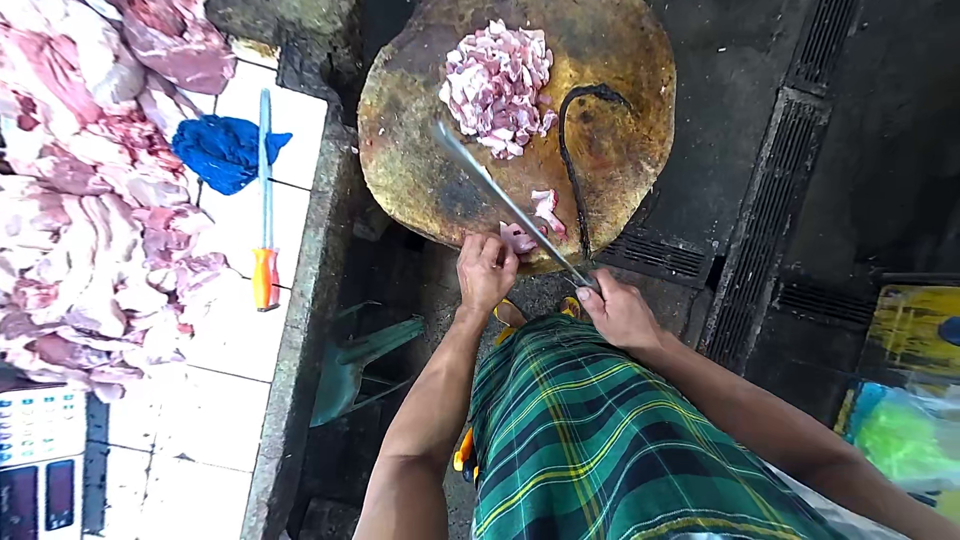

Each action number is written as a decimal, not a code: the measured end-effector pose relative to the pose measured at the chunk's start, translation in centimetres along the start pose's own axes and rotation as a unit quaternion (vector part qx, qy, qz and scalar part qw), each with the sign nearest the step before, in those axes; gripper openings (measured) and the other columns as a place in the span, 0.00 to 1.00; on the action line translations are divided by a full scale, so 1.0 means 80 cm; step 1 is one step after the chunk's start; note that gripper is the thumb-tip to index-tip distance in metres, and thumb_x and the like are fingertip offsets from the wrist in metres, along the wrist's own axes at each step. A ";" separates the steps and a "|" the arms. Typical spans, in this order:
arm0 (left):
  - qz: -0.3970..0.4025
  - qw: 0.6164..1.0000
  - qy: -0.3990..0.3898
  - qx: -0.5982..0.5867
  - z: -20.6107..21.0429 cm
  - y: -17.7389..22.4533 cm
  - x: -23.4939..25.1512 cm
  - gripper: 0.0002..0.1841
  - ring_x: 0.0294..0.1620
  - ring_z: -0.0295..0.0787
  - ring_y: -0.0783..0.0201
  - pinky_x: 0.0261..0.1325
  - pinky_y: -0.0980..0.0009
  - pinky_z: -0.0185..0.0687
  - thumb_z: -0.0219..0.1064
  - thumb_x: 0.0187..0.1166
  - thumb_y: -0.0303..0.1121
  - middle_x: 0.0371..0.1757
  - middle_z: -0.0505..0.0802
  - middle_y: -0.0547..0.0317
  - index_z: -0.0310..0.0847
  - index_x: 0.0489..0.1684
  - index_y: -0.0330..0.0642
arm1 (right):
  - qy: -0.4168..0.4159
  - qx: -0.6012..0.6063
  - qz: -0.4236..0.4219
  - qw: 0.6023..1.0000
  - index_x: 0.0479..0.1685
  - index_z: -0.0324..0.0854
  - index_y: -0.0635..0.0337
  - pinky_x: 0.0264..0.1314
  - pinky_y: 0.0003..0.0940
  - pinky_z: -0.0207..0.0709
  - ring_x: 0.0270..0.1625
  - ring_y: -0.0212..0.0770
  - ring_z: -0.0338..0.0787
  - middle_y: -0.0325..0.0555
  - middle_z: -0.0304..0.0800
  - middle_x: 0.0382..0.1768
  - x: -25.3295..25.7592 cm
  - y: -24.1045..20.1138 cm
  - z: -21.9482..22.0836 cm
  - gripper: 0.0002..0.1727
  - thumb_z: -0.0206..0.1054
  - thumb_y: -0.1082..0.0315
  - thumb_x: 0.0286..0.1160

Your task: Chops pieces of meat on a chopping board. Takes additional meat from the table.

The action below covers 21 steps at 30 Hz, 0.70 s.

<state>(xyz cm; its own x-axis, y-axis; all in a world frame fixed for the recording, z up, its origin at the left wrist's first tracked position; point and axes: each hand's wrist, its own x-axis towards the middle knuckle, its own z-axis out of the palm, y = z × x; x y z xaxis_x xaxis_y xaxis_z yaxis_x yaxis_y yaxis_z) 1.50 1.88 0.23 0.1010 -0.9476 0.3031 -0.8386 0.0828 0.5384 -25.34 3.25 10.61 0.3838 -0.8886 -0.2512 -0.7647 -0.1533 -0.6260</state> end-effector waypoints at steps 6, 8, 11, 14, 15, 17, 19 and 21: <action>0.026 0.996 -0.082 0.026 0.012 -0.018 -0.003 0.14 0.63 0.86 0.50 0.70 0.52 0.79 0.66 0.82 0.44 0.56 0.94 0.54 0.93 0.50 0.49 | -0.109 -0.049 0.179 0.977 0.55 0.80 0.55 0.39 0.58 0.84 0.36 0.55 0.91 0.51 0.86 0.30 0.002 -0.004 -0.035 0.38 0.39 0.31 0.88; 0.008 0.998 -0.056 -0.027 0.003 -0.014 -0.009 0.12 0.66 0.87 0.54 0.72 0.55 0.81 0.68 0.81 0.40 0.58 0.94 0.55 0.92 0.51 0.46 | -0.056 -0.023 0.140 0.988 0.52 0.81 0.55 0.32 0.53 0.82 0.29 0.49 0.87 0.47 0.82 0.24 -0.005 -0.015 -0.050 0.34 0.42 0.34 0.90; -0.021 0.998 0.020 -0.056 -0.003 -0.007 -0.019 0.08 0.62 0.88 0.54 0.68 0.57 0.83 0.71 0.76 0.34 0.52 0.95 0.54 0.91 0.44 0.41 | 0.040 0.019 0.028 0.999 0.46 0.80 0.55 0.19 0.41 0.76 0.18 0.38 0.80 0.38 0.75 0.16 -0.013 -0.036 -0.047 0.30 0.47 0.37 0.90; -0.021 0.997 0.061 -0.040 -0.001 -0.003 -0.015 0.07 0.59 0.88 0.52 0.67 0.56 0.82 0.71 0.74 0.34 0.49 0.94 0.52 0.90 0.40 0.41 | 0.058 0.042 -0.025 0.997 0.50 0.82 0.59 0.18 0.40 0.78 0.17 0.38 0.81 0.39 0.78 0.17 -0.005 -0.035 -0.011 0.31 0.50 0.38 0.89; -0.015 0.998 0.057 -0.029 0.004 -0.003 -0.012 0.08 0.59 0.88 0.51 0.66 0.55 0.81 0.70 0.75 0.35 0.49 0.94 0.52 0.91 0.41 0.42 | 0.014 0.026 0.003 1.000 0.52 0.81 0.58 0.21 0.43 0.81 0.20 0.41 0.84 0.41 0.81 0.19 -0.001 -0.026 0.003 0.32 0.49 0.36 0.89; 0.007 1.000 0.017 0.004 0.017 -0.006 -0.006 0.12 0.61 0.88 0.49 0.70 0.52 0.80 0.67 0.79 0.40 0.51 0.94 0.51 0.92 0.45 0.43 | -0.108 -0.034 0.105 0.988 0.55 0.79 0.55 0.34 0.55 0.85 0.31 0.51 0.91 0.49 0.86 0.27 0.011 -0.012 0.015 0.36 0.42 0.31 0.88; 0.027 0.999 -0.023 0.037 0.029 -0.016 -0.003 0.14 0.63 0.87 0.49 0.73 0.51 0.77 0.65 0.81 0.44 0.54 0.95 0.54 0.93 0.47 0.47 | -0.142 -0.053 0.158 0.976 0.56 0.80 0.56 0.41 0.60 0.85 0.38 0.56 0.92 0.53 0.88 0.32 0.019 -0.007 0.004 0.39 0.39 0.29 0.87; 0.029 0.997 -0.049 0.045 0.029 -0.020 -0.007 0.14 0.64 0.86 0.51 0.73 0.51 0.75 0.64 0.82 0.45 0.56 0.95 0.57 0.93 0.47 0.50 | -0.127 -0.050 0.182 0.974 0.55 0.80 0.57 0.41 0.60 0.84 0.38 0.56 0.92 0.54 0.87 0.32 0.015 -0.005 -0.012 0.39 0.39 0.30 0.88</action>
<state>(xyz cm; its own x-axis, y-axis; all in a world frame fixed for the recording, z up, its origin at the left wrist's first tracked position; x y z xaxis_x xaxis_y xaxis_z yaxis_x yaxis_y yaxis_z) 1.57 1.59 -2.66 0.0014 -0.9680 0.2511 -0.8868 0.1148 0.4476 -25.05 1.84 11.28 0.1848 -0.7578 -0.6258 -0.9157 0.0984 -0.3897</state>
